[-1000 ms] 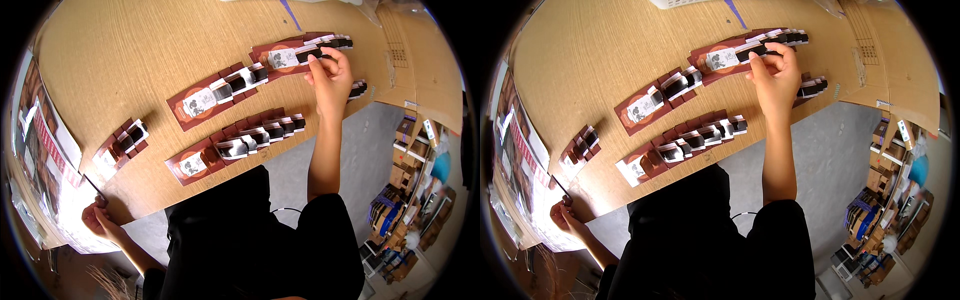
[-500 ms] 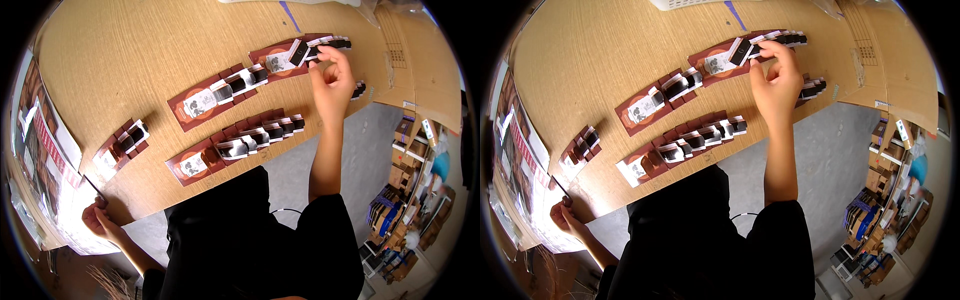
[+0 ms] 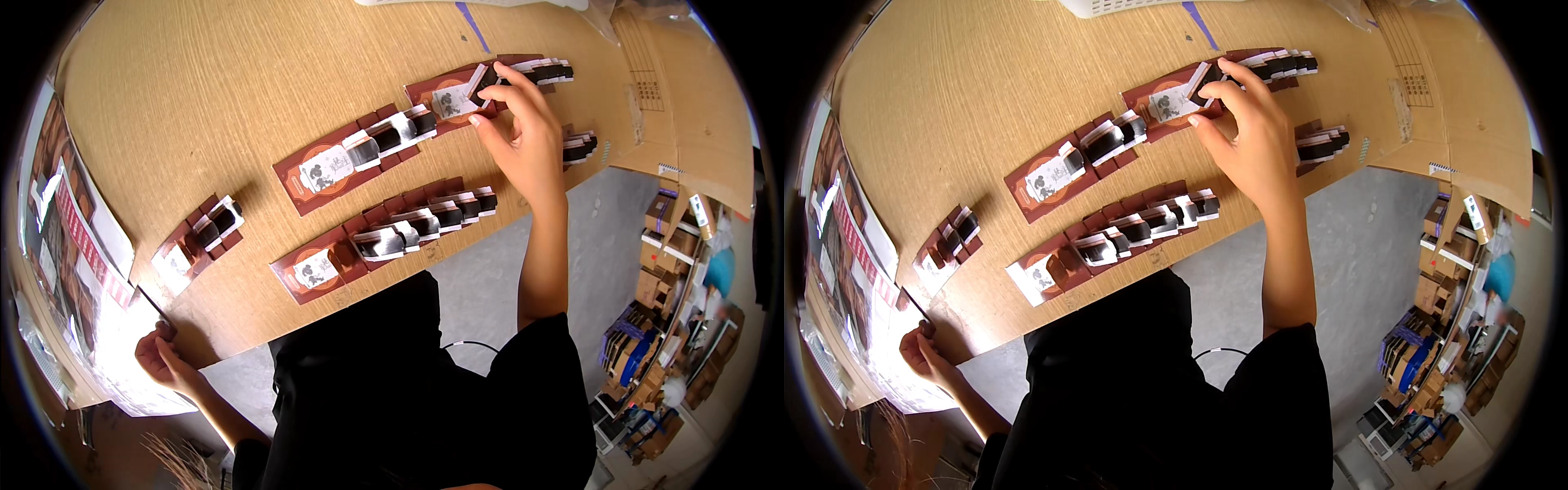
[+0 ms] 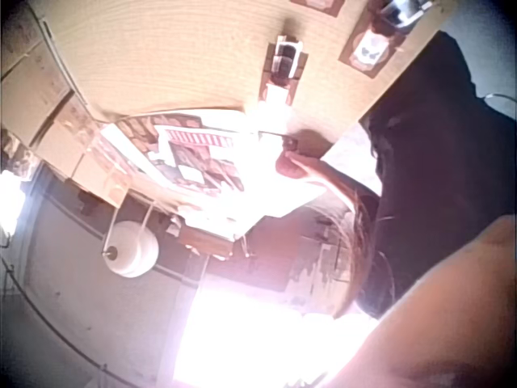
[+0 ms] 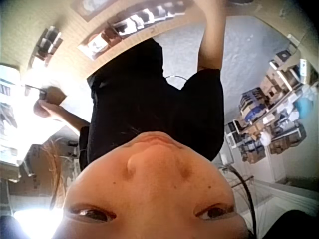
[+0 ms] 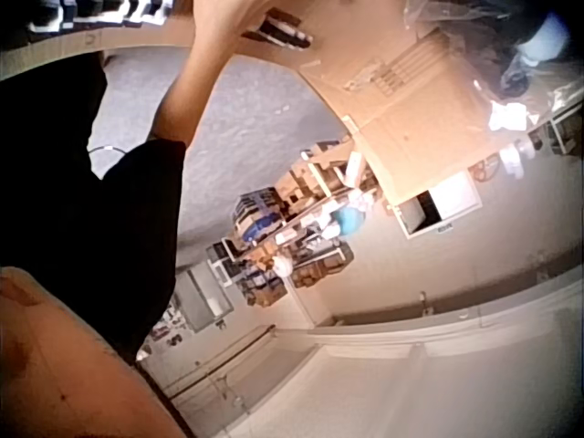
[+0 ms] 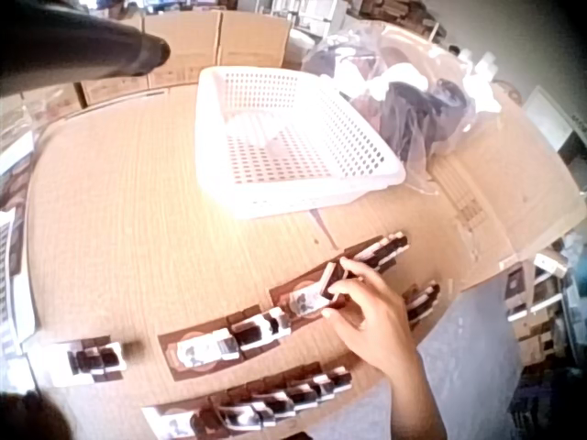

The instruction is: The person folds small rectangular cardboard pieces into U-shaped holders and places them on a table. They repeatedly pick up flat pieces, fold them, and arrange them in rows. Later, they handle a stack of larger flat cardboard sheets and place them into a plastic bag.

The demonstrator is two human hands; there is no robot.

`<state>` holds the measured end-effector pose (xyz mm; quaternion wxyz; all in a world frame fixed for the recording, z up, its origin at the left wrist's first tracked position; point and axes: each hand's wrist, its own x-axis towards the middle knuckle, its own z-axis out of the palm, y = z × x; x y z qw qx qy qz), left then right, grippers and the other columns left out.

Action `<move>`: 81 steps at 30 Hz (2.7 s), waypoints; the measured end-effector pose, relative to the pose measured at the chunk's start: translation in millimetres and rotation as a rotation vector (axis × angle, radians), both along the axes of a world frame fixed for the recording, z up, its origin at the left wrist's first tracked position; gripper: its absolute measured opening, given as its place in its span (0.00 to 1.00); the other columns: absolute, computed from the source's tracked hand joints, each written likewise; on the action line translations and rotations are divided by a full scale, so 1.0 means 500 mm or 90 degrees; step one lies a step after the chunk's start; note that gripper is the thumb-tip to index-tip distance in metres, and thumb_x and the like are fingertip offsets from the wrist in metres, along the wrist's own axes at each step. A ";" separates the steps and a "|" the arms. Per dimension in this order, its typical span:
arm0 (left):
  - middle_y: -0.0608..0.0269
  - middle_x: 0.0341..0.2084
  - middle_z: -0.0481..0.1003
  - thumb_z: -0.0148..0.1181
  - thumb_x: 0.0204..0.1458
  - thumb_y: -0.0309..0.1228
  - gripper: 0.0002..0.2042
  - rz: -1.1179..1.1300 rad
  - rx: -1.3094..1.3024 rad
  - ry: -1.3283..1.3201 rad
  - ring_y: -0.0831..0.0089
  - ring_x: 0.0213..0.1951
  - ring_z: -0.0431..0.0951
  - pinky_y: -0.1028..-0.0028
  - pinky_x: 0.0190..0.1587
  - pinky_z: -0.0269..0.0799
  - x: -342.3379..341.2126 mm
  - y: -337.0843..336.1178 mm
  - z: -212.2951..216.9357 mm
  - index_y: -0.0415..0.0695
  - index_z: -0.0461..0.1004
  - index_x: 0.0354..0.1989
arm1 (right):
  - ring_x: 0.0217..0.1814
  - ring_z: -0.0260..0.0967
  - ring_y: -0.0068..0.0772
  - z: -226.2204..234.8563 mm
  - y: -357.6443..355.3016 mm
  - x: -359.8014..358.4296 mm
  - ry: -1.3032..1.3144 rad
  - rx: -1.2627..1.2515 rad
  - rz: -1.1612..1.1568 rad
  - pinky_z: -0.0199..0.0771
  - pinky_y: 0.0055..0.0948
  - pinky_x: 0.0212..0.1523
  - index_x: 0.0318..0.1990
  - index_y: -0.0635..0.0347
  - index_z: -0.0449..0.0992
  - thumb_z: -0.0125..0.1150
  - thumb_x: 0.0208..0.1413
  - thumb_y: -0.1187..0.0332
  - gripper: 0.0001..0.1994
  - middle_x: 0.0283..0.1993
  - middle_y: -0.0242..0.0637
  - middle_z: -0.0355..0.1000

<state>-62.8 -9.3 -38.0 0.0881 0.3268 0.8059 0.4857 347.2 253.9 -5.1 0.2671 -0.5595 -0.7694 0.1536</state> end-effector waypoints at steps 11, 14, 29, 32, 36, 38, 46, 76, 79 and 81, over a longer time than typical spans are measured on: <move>0.59 0.28 0.71 0.44 0.52 0.24 0.04 -0.008 -0.008 0.006 0.77 0.30 0.71 0.83 0.33 0.65 -0.002 -0.001 -0.002 0.38 0.64 0.34 | 0.35 0.66 0.34 0.000 0.029 -0.001 0.023 -0.012 0.033 0.66 0.26 0.32 0.29 0.59 0.70 0.60 0.39 0.76 0.08 0.39 0.37 0.65; 0.59 0.28 0.71 0.44 0.51 0.24 0.04 -0.004 -0.007 0.007 0.77 0.30 0.70 0.83 0.33 0.65 0.000 0.002 -0.002 0.38 0.64 0.34 | 0.29 0.63 0.28 0.006 0.032 -0.006 0.055 0.000 0.043 0.63 0.23 0.27 0.28 0.59 0.70 0.60 0.38 0.79 0.07 0.34 0.34 0.63; 0.56 0.29 0.70 0.44 0.51 0.22 0.04 -0.024 0.008 -0.012 0.73 0.34 0.72 0.77 0.38 0.70 -0.009 -0.007 -0.009 0.36 0.64 0.33 | 0.20 0.46 0.09 0.017 0.048 0.044 0.288 -0.248 0.067 0.44 0.13 0.19 0.32 0.64 0.70 0.49 0.49 0.79 0.04 0.21 0.22 0.58; 0.56 0.29 0.70 0.44 0.51 0.22 0.04 -0.029 0.004 -0.007 0.73 0.34 0.72 0.77 0.38 0.70 -0.009 -0.006 -0.009 0.36 0.64 0.33 | 0.18 0.51 0.08 0.009 0.050 0.041 0.292 -0.224 0.060 0.50 0.12 0.19 0.30 0.66 0.71 0.51 0.47 0.80 0.03 0.24 0.24 0.59; 0.56 0.29 0.70 0.44 0.51 0.22 0.04 -0.032 0.003 -0.004 0.73 0.34 0.72 0.77 0.38 0.70 -0.012 -0.009 -0.011 0.36 0.64 0.33 | 0.19 0.51 0.09 -0.002 0.049 0.037 0.268 -0.176 0.058 0.49 0.13 0.20 0.31 0.65 0.70 0.50 0.47 0.81 0.04 0.27 0.25 0.59; 0.56 0.30 0.70 0.44 0.51 0.22 0.04 -0.027 -0.003 0.000 0.73 0.34 0.72 0.77 0.38 0.70 -0.013 -0.009 -0.011 0.36 0.64 0.33 | 0.19 0.56 0.11 -0.004 0.048 0.036 0.280 -0.162 0.044 0.55 0.13 0.21 0.29 0.65 0.70 0.52 0.46 0.81 0.03 0.32 0.28 0.61; 0.58 0.29 0.70 0.44 0.51 0.23 0.04 -0.014 0.001 0.008 0.74 0.31 0.71 0.79 0.36 0.68 -0.006 -0.004 -0.010 0.37 0.64 0.34 | 0.25 0.60 0.19 0.029 0.004 0.002 0.086 -0.002 -0.010 0.60 0.18 0.25 0.33 0.58 0.72 0.61 0.39 0.77 0.10 0.35 0.30 0.61; 0.56 0.29 0.70 0.44 0.51 0.22 0.04 -0.020 0.008 0.021 0.72 0.33 0.72 0.77 0.36 0.70 -0.015 -0.008 -0.017 0.36 0.64 0.33 | 0.27 0.57 0.24 0.008 0.002 0.032 0.033 0.141 0.043 0.62 0.21 0.28 0.36 0.54 0.75 0.62 0.37 0.77 0.14 0.39 0.31 0.63; 0.55 0.29 0.69 0.44 0.51 0.22 0.04 -0.018 0.010 0.004 0.71 0.33 0.72 0.76 0.36 0.70 -0.012 -0.007 -0.016 0.36 0.64 0.33 | 0.22 0.54 0.19 0.008 -0.030 0.057 0.116 0.142 -0.089 0.58 0.17 0.23 0.35 0.54 0.75 0.61 0.38 0.78 0.13 0.39 0.31 0.63; 0.55 0.29 0.69 0.45 0.51 0.22 0.04 -0.021 0.012 0.005 0.71 0.33 0.72 0.77 0.36 0.70 -0.010 -0.006 -0.014 0.36 0.64 0.33 | 0.20 0.51 0.15 -0.010 -0.046 0.085 0.157 0.206 -0.107 0.53 0.14 0.20 0.34 0.57 0.74 0.59 0.40 0.79 0.11 0.39 0.31 0.63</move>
